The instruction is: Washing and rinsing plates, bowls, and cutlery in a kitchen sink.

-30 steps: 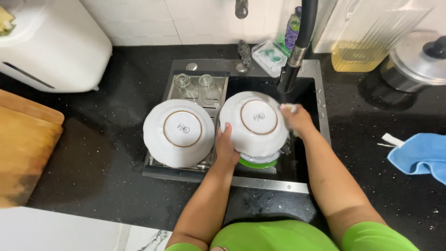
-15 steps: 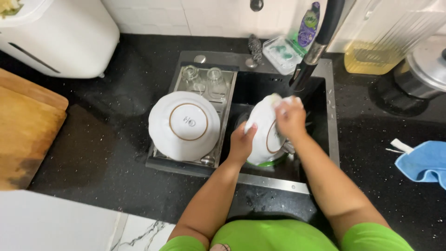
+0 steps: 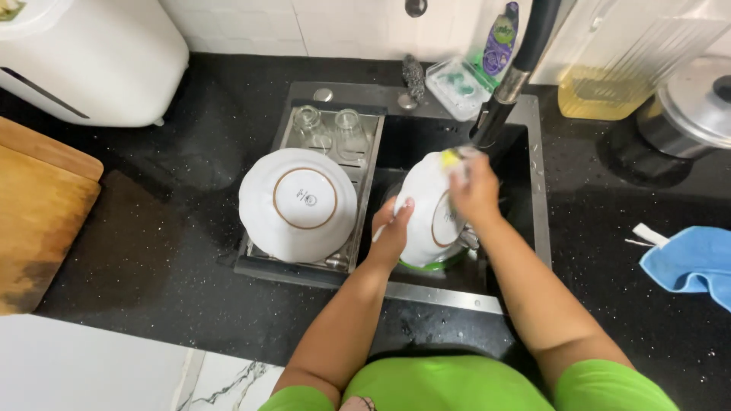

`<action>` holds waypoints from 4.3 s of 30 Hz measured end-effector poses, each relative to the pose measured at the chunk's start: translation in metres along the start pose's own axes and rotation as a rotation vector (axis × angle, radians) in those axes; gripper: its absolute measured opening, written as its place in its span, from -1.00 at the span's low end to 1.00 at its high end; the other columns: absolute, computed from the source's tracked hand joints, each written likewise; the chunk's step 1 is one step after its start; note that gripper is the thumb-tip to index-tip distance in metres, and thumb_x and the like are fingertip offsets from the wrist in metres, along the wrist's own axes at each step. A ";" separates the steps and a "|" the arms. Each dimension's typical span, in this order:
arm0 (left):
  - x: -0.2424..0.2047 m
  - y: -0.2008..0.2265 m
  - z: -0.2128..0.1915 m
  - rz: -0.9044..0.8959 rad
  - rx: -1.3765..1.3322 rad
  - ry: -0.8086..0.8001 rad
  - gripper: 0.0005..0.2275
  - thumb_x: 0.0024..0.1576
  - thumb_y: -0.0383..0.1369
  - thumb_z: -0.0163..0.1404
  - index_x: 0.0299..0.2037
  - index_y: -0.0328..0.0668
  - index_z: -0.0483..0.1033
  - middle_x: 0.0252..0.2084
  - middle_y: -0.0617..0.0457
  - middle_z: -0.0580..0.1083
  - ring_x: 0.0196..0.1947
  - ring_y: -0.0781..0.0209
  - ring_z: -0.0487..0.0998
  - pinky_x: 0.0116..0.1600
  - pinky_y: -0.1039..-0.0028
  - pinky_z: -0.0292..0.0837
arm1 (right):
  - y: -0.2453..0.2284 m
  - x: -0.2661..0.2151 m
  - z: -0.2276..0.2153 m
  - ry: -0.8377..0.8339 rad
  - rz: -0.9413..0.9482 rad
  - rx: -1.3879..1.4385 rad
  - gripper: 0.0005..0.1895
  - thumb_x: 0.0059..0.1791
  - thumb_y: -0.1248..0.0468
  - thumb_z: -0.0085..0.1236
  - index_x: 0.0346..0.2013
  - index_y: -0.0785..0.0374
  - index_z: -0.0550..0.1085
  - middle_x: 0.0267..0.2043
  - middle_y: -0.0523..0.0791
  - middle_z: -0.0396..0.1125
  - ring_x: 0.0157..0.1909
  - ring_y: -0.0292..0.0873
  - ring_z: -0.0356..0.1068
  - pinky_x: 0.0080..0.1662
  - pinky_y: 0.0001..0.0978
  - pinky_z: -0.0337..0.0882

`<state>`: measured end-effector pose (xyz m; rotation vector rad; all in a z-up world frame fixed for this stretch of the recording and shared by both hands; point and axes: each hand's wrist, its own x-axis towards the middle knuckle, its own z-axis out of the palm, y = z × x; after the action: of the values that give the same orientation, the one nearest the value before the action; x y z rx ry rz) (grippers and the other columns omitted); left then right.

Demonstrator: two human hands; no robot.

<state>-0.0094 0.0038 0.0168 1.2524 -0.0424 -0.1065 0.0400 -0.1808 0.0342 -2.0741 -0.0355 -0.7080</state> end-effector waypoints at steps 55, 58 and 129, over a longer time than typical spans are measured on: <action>-0.007 -0.010 -0.009 -0.077 0.068 -0.150 -0.70 0.28 -0.24 0.05 -0.01 -0.39 0.56 -0.20 0.06 0.54 -0.23 0.38 0.45 -0.12 0.50 0.38 | 0.020 -0.005 -0.013 0.168 -0.505 -0.179 -0.73 -0.02 0.34 0.13 -0.06 0.42 0.48 0.01 0.12 0.33 0.07 0.18 0.32 0.17 -0.16 0.30; -0.004 0.002 -0.006 -0.044 -0.021 -0.150 -0.70 0.23 -0.24 0.04 0.01 -0.33 0.57 -0.15 0.07 0.58 -0.18 0.41 0.53 -0.06 0.55 0.43 | 0.058 0.010 -0.017 -0.025 0.222 0.510 -0.63 0.10 0.26 0.02 0.20 0.26 0.38 0.16 -0.09 0.35 0.15 -0.24 0.32 0.16 -0.50 0.27; 0.014 -0.015 -0.018 -0.016 -0.315 0.103 -0.62 0.18 -0.34 0.05 0.17 -0.39 0.42 0.02 -0.15 0.51 -0.03 0.12 0.51 0.08 0.34 0.41 | -0.010 -0.035 0.002 -0.253 -0.324 -0.349 -0.76 -0.10 0.26 0.12 -0.18 0.28 0.43 -0.22 0.14 0.39 -0.15 0.29 0.35 -0.09 0.11 0.33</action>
<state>0.0052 0.0146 -0.0029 0.9424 0.0717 -0.0593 0.0085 -0.1647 0.0236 -2.5174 -0.4261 -0.6748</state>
